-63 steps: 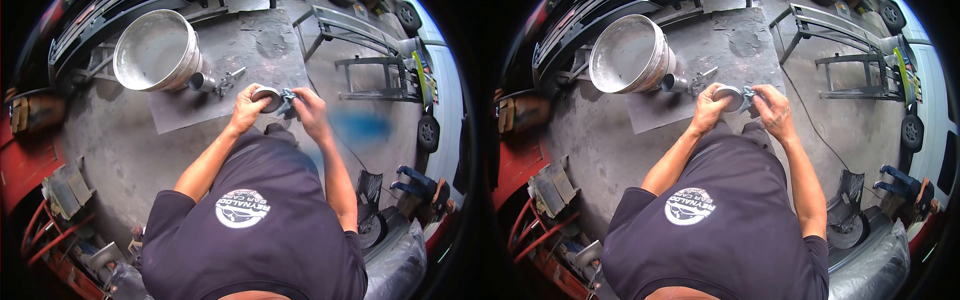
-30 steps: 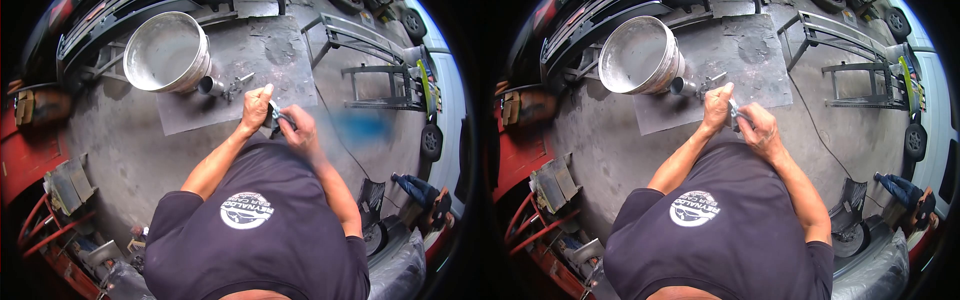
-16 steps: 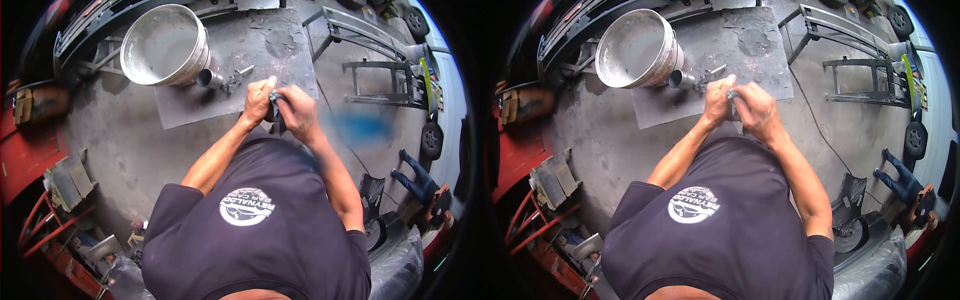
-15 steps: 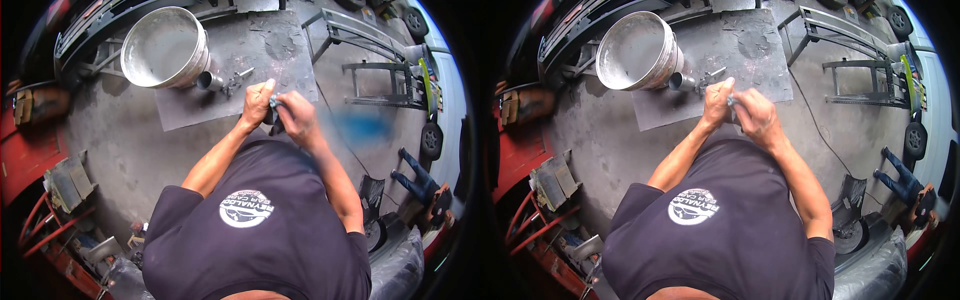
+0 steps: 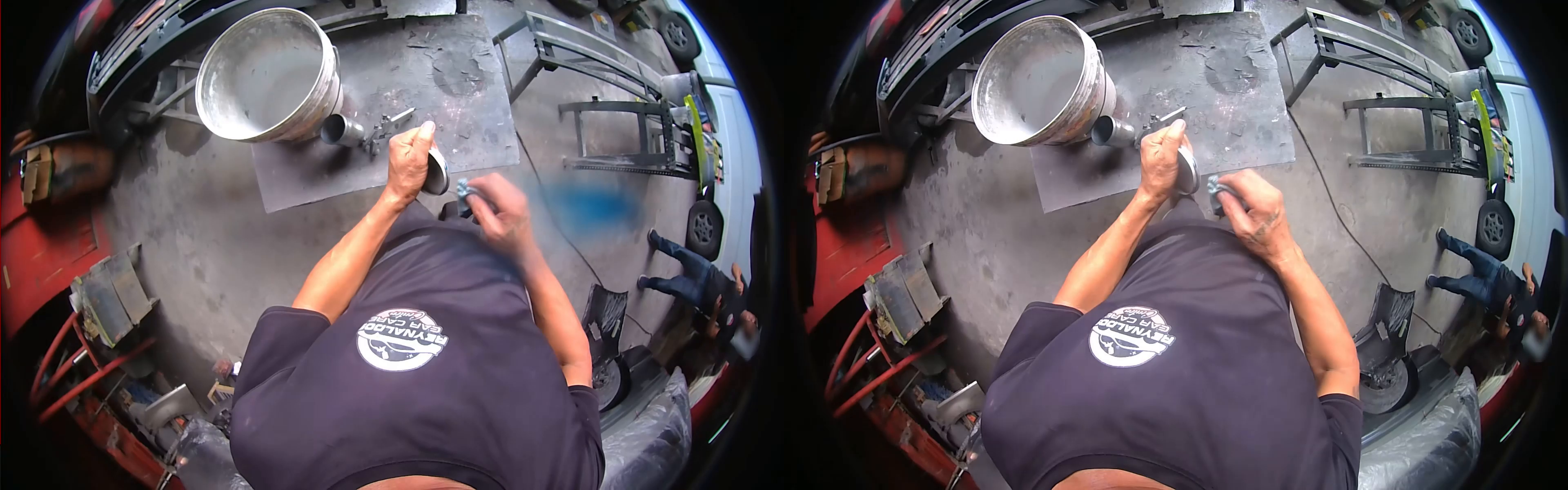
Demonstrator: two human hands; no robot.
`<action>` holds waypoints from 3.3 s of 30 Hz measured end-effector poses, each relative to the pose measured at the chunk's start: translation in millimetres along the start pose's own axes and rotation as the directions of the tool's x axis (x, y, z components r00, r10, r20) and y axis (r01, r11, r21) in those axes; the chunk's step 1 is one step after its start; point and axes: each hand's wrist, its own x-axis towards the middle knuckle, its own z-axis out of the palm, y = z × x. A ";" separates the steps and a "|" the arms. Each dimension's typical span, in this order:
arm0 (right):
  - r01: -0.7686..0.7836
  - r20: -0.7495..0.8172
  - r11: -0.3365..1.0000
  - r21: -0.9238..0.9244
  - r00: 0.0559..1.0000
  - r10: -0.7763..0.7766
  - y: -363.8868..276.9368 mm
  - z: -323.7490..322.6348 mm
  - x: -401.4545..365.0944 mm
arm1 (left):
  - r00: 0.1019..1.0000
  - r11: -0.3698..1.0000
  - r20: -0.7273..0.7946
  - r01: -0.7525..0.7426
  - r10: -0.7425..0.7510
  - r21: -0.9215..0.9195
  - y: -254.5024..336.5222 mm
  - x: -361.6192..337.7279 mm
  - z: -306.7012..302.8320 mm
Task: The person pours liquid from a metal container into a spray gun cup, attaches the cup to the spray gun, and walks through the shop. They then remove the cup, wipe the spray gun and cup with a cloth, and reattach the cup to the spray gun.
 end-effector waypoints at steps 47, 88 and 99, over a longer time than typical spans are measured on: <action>-0.628 0.247 0.659 0.414 0.774 0.583 76.1 33.3 8.1 | 0.847 0.950 -0.503 -0.009 0.173 0.311 -182.1 46.7 -149.8; 0.310 0.508 0.698 -0.645 0.857 0.088 92.8 103.0 109.3 | 0.876 0.663 0.141 -0.446 0.462 0.601 -115.9 5.2 -70.3; -0.042 0.311 0.995 -0.087 0.948 0.067 110.2 131.4 156.3 | 0.914 0.835 -0.199 -0.213 0.354 0.507 -139.9 40.8 -120.1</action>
